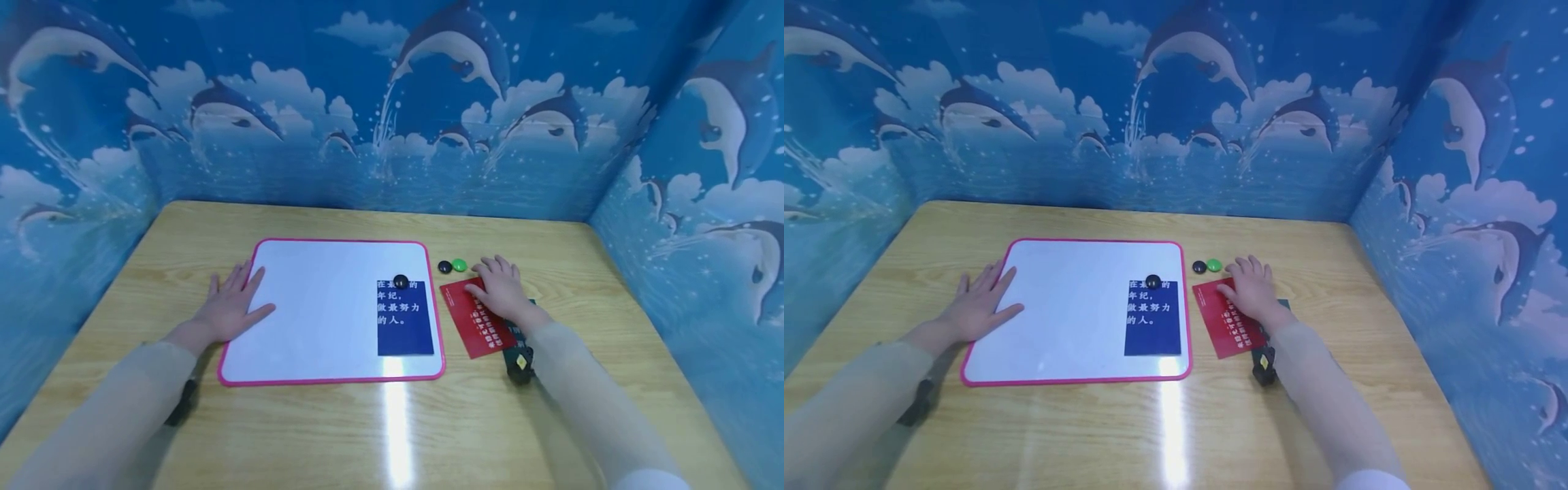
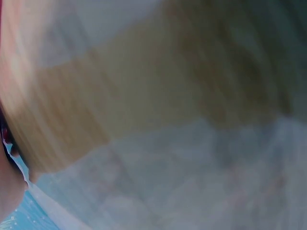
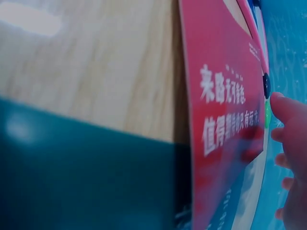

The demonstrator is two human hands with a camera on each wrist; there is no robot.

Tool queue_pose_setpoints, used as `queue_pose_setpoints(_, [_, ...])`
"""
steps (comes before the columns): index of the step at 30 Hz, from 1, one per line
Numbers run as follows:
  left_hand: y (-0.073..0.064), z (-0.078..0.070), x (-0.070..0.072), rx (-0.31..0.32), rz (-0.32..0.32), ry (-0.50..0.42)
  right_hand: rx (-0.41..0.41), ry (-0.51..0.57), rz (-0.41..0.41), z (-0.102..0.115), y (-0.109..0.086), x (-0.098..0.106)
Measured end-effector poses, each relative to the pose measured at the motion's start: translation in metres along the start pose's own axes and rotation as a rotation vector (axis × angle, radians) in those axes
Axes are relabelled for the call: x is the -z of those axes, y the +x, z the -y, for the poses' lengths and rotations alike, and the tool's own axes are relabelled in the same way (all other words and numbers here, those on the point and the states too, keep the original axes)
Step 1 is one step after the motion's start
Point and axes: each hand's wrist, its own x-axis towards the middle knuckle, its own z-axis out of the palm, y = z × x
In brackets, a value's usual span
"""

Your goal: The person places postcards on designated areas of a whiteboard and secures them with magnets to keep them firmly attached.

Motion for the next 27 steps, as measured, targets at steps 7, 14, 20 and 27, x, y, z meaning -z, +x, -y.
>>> queue_pose_setpoints(7, [0.0002, -0.0002, -0.0004, -0.001, 0.003, 0.002, -0.004, -0.006, -0.010, -0.0046, -0.0015, -0.0017])
queue_pose_setpoints(14, [0.0003, 0.0005, -0.0007, -0.004, -0.001, 0.002, -0.003, -0.016, -0.015, -0.0083, -0.0033, -0.0022])
queue_pose_setpoints(20, [0.0005, 0.0006, -0.0008, -0.001, 0.000, 0.003, -0.012, -0.008, -0.015, -0.0085, -0.0027, -0.0018])
queue_pose_setpoints(27, [-0.0001, -0.0004, 0.0005, 0.000, 0.004, -0.004, -0.019, 0.025, -0.028, -0.0092, -0.0015, 0.0002])
